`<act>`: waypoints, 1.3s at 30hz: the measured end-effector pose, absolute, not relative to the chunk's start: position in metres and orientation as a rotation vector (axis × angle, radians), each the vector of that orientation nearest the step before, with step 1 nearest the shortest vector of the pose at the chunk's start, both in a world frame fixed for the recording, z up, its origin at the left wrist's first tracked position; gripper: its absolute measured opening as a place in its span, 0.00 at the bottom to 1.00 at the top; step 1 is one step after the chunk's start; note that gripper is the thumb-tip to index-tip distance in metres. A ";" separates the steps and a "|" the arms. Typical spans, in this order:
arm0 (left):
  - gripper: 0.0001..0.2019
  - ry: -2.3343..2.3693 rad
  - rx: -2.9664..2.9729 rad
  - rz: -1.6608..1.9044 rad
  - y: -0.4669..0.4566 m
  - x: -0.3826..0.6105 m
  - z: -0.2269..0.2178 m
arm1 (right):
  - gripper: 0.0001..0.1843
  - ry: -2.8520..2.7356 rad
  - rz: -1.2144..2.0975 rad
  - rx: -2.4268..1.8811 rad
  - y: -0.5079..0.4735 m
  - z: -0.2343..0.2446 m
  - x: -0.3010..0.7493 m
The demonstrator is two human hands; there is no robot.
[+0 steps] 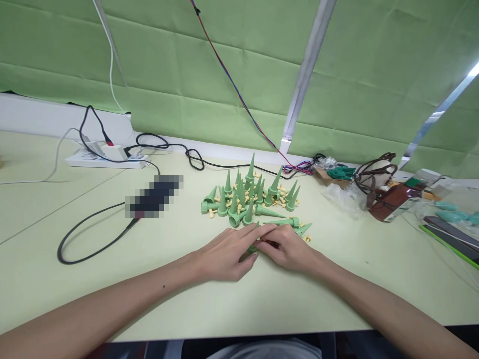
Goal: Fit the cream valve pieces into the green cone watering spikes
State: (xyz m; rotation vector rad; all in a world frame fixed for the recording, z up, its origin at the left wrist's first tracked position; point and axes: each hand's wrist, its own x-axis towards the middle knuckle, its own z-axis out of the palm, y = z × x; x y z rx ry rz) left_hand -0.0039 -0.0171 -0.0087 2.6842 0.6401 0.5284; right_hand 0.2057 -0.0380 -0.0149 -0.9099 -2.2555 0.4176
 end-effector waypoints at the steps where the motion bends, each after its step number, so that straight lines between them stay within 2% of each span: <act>1: 0.35 0.642 2.689 0.529 -0.017 -0.004 -0.009 | 0.14 -2.252 0.411 -0.902 -0.038 -0.015 0.205; 8: 0.33 0.636 2.674 0.637 -0.016 -0.003 -0.012 | 0.15 -2.262 0.380 -0.901 -0.038 -0.017 0.206; 19: 0.20 0.576 2.516 1.248 -0.017 -0.003 -0.016 | 0.20 -2.060 0.138 -0.881 -0.038 -0.013 0.209; 24: 0.10 0.445 2.693 1.069 -0.015 -0.002 -0.018 | 0.20 -1.992 0.041 -0.923 -0.039 -0.012 0.208; 30: 0.09 0.422 2.817 0.722 -0.015 -0.001 -0.018 | 0.22 -1.840 -0.044 -1.042 -0.036 -0.007 0.210; 39: 0.09 0.438 2.823 0.686 -0.015 -0.002 -0.018 | 0.16 -1.706 -0.021 -1.237 -0.023 -0.006 0.225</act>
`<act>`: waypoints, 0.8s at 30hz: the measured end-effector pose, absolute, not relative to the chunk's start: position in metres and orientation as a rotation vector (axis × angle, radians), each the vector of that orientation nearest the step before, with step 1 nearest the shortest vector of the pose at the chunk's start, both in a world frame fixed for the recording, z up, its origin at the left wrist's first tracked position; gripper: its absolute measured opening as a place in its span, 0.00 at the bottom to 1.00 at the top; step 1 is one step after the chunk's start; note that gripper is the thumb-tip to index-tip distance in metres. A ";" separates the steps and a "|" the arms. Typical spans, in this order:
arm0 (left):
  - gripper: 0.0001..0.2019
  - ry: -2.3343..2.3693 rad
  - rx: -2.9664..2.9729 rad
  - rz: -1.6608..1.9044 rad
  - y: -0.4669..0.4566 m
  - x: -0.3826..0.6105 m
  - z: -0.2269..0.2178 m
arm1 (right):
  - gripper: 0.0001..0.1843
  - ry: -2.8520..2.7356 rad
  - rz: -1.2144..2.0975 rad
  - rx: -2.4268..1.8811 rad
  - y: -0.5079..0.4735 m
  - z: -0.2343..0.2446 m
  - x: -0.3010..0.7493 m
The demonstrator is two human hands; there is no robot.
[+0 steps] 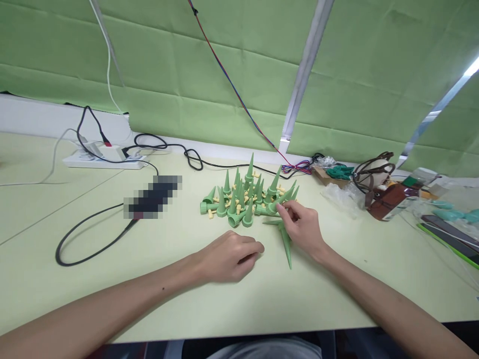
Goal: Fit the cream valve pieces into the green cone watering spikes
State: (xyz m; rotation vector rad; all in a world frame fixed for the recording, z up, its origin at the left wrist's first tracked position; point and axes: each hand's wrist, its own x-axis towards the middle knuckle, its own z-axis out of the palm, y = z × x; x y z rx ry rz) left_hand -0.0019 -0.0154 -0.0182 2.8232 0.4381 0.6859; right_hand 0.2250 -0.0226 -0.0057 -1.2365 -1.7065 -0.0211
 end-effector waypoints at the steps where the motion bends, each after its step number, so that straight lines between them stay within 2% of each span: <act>1: 0.09 0.446 2.825 0.675 -0.015 -0.002 -0.018 | 0.15 -1.737 -0.011 -1.252 -0.021 -0.007 0.226; 7: 0.09 0.479 2.837 0.622 -0.016 -0.002 -0.018 | 0.18 -1.975 0.054 -1.266 -0.019 -0.011 0.228; 24: 0.09 0.472 2.862 0.616 -0.015 -0.002 -0.018 | 0.12 -2.122 0.045 -1.260 -0.018 -0.015 0.226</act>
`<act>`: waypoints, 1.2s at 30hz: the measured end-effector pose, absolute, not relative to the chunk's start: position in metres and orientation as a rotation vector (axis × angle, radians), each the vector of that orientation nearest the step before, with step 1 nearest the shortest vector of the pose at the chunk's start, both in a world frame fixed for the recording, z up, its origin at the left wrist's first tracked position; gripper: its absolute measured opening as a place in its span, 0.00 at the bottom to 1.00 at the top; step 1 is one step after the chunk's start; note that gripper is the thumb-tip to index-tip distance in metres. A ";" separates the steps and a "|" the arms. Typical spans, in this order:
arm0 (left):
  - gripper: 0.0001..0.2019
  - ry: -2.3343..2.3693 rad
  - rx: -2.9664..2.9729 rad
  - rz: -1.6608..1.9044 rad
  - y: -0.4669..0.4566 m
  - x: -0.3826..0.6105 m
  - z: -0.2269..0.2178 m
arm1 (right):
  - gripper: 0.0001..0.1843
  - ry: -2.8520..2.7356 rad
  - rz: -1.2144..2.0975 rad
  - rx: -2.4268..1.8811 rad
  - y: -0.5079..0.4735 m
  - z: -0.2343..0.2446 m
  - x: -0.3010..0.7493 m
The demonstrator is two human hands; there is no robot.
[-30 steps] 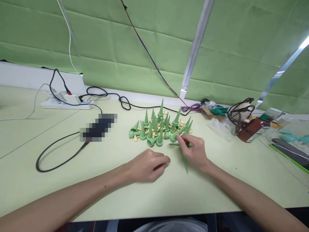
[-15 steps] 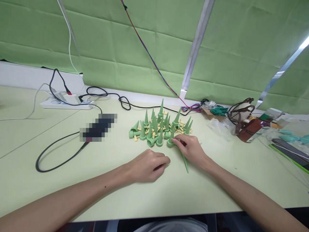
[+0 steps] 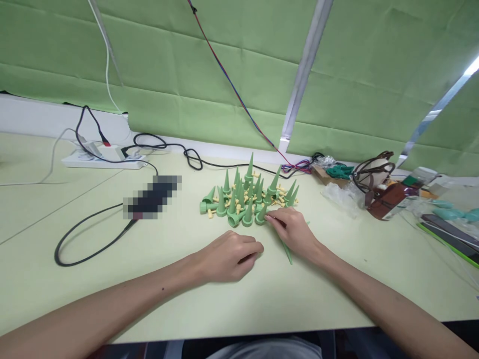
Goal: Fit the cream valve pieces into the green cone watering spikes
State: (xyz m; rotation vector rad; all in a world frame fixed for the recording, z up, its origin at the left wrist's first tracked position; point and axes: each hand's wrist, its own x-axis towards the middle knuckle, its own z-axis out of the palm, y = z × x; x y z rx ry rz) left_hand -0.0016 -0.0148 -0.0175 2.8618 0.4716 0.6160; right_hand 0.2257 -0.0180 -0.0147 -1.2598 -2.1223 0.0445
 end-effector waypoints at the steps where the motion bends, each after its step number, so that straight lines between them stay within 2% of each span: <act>1: 0.09 0.474 2.862 0.606 -0.015 -0.001 -0.017 | 0.11 -2.117 0.044 -1.269 -0.018 -0.015 0.226; 14: 0.10 0.485 2.861 0.594 -0.014 -0.002 -0.019 | 0.06 -2.043 0.016 -1.307 -0.020 -0.012 0.223; 19: 0.09 0.467 2.844 0.619 -0.014 -0.002 -0.019 | 0.09 -1.962 -0.048 -1.316 -0.024 -0.006 0.223; 36: 0.09 0.472 2.847 0.618 -0.013 -0.002 -0.021 | 0.07 -2.124 -0.096 -1.509 -0.023 -0.008 0.224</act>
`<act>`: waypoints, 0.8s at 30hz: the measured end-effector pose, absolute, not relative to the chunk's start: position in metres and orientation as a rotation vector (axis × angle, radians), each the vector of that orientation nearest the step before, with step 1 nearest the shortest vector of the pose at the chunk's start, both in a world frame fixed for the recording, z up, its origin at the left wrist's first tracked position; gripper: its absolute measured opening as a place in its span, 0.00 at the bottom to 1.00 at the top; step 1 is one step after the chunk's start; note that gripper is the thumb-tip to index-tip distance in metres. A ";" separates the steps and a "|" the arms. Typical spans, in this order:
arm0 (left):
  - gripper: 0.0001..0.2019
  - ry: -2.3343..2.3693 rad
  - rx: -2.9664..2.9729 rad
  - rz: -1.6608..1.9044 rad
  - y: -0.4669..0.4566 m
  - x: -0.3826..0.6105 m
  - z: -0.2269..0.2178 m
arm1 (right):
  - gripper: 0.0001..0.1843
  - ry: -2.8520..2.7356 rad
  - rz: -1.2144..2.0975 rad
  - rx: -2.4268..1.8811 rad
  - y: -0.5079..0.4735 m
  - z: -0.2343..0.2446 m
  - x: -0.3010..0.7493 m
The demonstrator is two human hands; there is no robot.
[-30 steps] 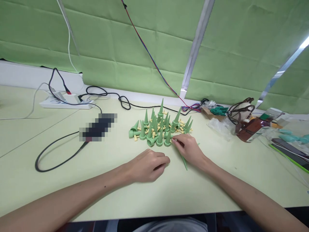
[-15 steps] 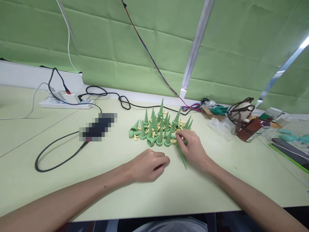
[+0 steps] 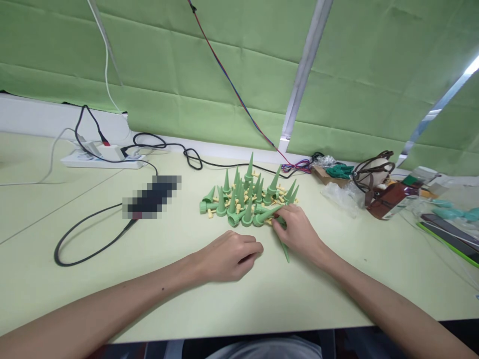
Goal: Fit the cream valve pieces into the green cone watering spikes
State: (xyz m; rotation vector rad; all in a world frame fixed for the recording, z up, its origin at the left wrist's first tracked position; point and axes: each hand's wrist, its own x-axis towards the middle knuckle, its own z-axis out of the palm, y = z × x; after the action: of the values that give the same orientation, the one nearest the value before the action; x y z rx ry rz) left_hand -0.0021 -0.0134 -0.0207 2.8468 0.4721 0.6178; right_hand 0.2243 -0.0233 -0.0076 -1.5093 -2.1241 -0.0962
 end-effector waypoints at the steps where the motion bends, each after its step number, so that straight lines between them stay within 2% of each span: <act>1: 0.09 0.468 2.843 0.621 -0.013 -0.002 -0.021 | 0.07 -2.127 -0.098 -1.511 -0.024 -0.007 0.224; 16: 0.10 0.498 2.858 0.541 -0.014 -0.002 -0.018 | 0.08 -2.139 -0.065 -1.479 -0.026 -0.006 0.223; 24: 0.10 0.700 2.738 0.771 -0.017 -0.001 -0.015 | 0.09 -2.151 -0.030 -1.502 -0.027 -0.004 0.223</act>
State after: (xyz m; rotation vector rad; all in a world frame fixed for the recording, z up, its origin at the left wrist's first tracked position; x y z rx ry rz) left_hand -0.0010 -0.0172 -0.0154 2.7384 0.6999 0.7706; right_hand 0.2226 -0.0271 -0.0038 -1.5016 -2.1510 -0.0299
